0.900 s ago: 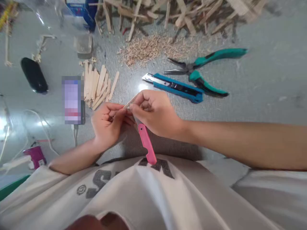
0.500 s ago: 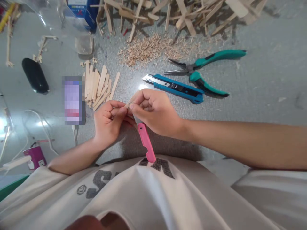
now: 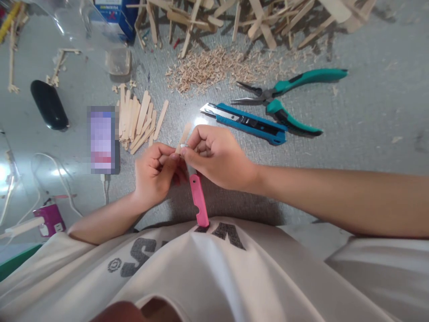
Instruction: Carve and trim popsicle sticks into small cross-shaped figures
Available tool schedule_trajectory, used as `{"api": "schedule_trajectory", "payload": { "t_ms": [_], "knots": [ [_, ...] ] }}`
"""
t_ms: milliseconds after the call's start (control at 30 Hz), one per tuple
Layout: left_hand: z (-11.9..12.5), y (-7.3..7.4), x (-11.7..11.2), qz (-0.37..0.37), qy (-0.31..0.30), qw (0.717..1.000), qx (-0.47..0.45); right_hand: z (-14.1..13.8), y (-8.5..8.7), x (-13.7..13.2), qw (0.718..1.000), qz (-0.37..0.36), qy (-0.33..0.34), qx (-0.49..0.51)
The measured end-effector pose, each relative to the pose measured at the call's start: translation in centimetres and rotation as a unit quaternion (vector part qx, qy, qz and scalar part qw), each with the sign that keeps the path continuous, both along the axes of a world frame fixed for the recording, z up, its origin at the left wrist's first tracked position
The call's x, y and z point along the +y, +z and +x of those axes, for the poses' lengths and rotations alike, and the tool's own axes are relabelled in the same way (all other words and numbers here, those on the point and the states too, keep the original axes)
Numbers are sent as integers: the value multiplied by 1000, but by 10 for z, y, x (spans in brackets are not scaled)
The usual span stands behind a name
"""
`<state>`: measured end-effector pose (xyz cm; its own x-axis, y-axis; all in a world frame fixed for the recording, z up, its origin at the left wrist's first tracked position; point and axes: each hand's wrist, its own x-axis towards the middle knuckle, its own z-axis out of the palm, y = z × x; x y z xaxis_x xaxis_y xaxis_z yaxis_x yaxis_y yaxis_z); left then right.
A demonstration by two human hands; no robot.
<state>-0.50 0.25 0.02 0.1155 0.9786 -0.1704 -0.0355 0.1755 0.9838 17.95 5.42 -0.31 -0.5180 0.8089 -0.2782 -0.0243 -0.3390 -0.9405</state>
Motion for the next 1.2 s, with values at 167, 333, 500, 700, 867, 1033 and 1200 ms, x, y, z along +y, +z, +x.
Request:
{"api": "schedule_trajectory", "payload": {
  "t_ms": [167, 333, 500, 700, 867, 1033, 1200],
  "knots": [
    [-2, 0, 0, -19, -13, 1000, -8, 3, 1, 5, 1000, 2, 19, -1],
    [-4, 0, 0, -33, -22, 999, -27, 4, -1, 6, 999, -11, 34, 10],
    [-8, 0, 2, -32, -25, 999, -29, 4, 0, 3, 999, 1, 32, 33],
    [-8, -1, 5, -21, -22, 999, -37, 4, 3, 1, 999, 29, 12, 9],
    [-7, -1, 10, -34, -9, 998, -42, 4, 6, 3, 999, 29, -10, -23],
    [-7, -3, 12, -40, 11, 998, -51, 3, 5, 7, 999, 30, -16, -25],
    [-6, -4, 9, -10, 36, 999, -13, 3, 2, 9, 997, 46, -4, -57]
  ]
}}
